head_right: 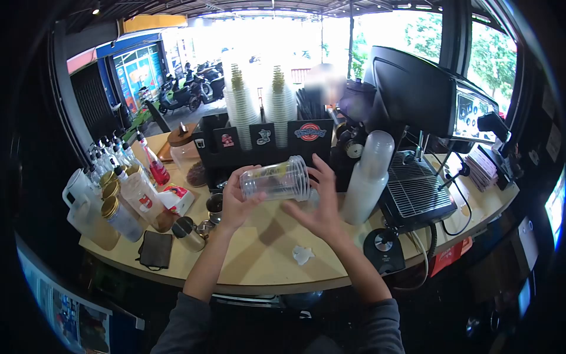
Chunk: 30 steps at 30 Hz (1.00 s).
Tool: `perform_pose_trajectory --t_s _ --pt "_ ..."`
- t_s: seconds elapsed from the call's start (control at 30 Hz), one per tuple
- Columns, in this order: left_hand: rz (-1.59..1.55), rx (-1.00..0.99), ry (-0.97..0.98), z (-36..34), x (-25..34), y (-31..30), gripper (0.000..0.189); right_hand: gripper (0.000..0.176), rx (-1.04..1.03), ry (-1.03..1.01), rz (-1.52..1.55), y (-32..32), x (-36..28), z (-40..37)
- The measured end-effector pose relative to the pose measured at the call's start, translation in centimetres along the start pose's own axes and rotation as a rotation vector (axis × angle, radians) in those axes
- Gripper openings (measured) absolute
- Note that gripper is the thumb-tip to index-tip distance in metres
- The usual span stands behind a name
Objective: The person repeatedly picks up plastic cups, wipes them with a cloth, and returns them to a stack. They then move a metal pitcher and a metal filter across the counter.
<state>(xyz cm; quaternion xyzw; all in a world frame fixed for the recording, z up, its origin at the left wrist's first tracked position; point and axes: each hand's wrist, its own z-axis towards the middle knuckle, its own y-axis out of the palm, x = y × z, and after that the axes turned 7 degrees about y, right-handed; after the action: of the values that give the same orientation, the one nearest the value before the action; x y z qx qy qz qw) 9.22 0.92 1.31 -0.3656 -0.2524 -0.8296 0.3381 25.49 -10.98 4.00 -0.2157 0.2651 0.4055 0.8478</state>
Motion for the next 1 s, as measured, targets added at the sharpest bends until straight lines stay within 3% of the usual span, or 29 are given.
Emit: perform_pose_trajectory --t_s 0.03,0.1,0.13,0.23,0.3,0.4,0.53,0.63,0.8,1.0 --pt "0.042 -0.064 0.114 -0.6 0.2 -0.6 0.073 0.053 -0.008 -0.003 0.009 0.1 0.5 -0.4" --pt "0.093 -0.117 0.228 -1.6 0.4 -1.3 0.074 0.035 -0.103 0.386 0.493 0.0 2.2 -0.8" --pt "0.112 -0.155 0.232 -2.2 0.4 -1.5 0.076 0.023 -0.191 0.476 0.538 0.3 2.7 -1.0" --pt "0.182 -0.180 0.224 -3.5 0.8 -1.6 0.077 0.025 -0.251 0.489 0.625 1.4 3.1 -1.3" --pt "0.125 -0.039 0.063 -4.3 1.4 -1.5 0.077 0.026 -0.253 0.429 0.557 2.0 2.8 -1.4" --pt "0.045 0.065 0.039 -4.8 0.7 -2.5 0.078 0.029 -0.276 0.382 0.491 2.5 2.6 -1.8" --pt "0.099 -0.002 0.046 -5.2 1.1 -3.4 0.073 0.028 -0.288 0.534 0.665 2.9 3.6 -1.8" --pt "0.081 0.015 0.093 -5.5 0.4 -4.0 0.071 0.029 -0.302 0.506 0.590 3.1 3.1 -1.7" --pt "0.047 0.120 -0.006 -5.8 0.1 -4.2 0.074 0.030 -0.313 0.440 0.519 3.0 2.6 -1.7" --pt "0.047 0.043 0.050 -5.3 -0.1 -4.0 0.074 0.028 -0.305 0.476 0.536 2.6 2.5 -1.5"
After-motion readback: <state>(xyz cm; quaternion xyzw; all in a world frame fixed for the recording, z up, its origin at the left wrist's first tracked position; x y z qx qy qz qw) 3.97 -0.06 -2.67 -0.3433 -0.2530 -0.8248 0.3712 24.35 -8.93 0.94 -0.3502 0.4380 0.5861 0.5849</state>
